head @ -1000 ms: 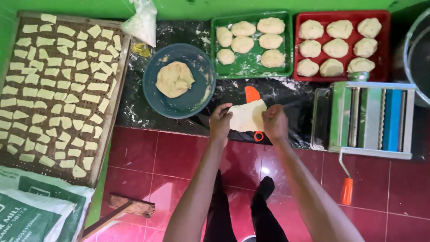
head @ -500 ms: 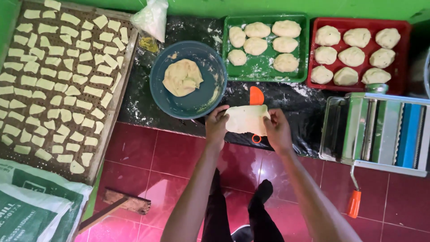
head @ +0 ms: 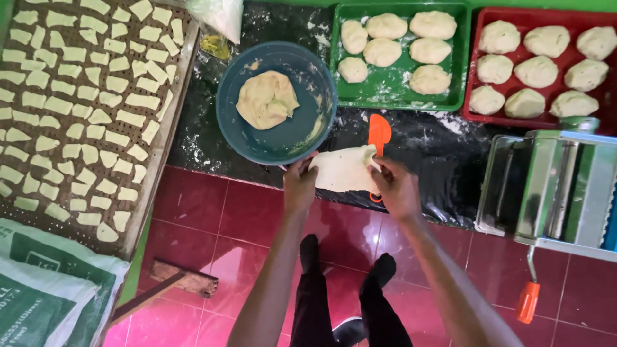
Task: Flattening dough using a manual roller and cutting it into small rectangular pieces on a production table.
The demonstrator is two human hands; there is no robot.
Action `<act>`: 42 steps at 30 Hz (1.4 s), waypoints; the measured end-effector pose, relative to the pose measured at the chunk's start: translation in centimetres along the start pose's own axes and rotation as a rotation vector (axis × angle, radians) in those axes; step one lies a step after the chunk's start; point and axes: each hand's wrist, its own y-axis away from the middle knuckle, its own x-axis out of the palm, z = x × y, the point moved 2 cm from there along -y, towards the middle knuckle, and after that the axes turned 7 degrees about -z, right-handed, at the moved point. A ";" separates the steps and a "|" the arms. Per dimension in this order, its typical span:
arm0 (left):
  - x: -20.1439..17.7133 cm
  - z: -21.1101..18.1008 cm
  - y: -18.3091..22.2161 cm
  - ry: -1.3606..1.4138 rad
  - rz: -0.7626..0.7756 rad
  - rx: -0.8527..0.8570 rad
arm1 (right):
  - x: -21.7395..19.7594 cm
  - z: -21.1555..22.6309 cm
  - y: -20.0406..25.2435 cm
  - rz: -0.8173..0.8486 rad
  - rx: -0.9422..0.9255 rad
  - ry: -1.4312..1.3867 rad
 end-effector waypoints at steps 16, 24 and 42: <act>0.8 2.1 -0.1 0.169 0.007 -0.009 | -3.7 0.2 -3.3 0.039 -0.502 0.577; 0.4 2.7 -0.4 0.095 0.007 0.034 | -5.1 0.5 -2.5 -0.219 -0.472 0.858; 4.4 -4.3 2.0 0.354 0.114 -0.096 | -2.9 -5.4 -2.9 -0.112 -0.143 -0.267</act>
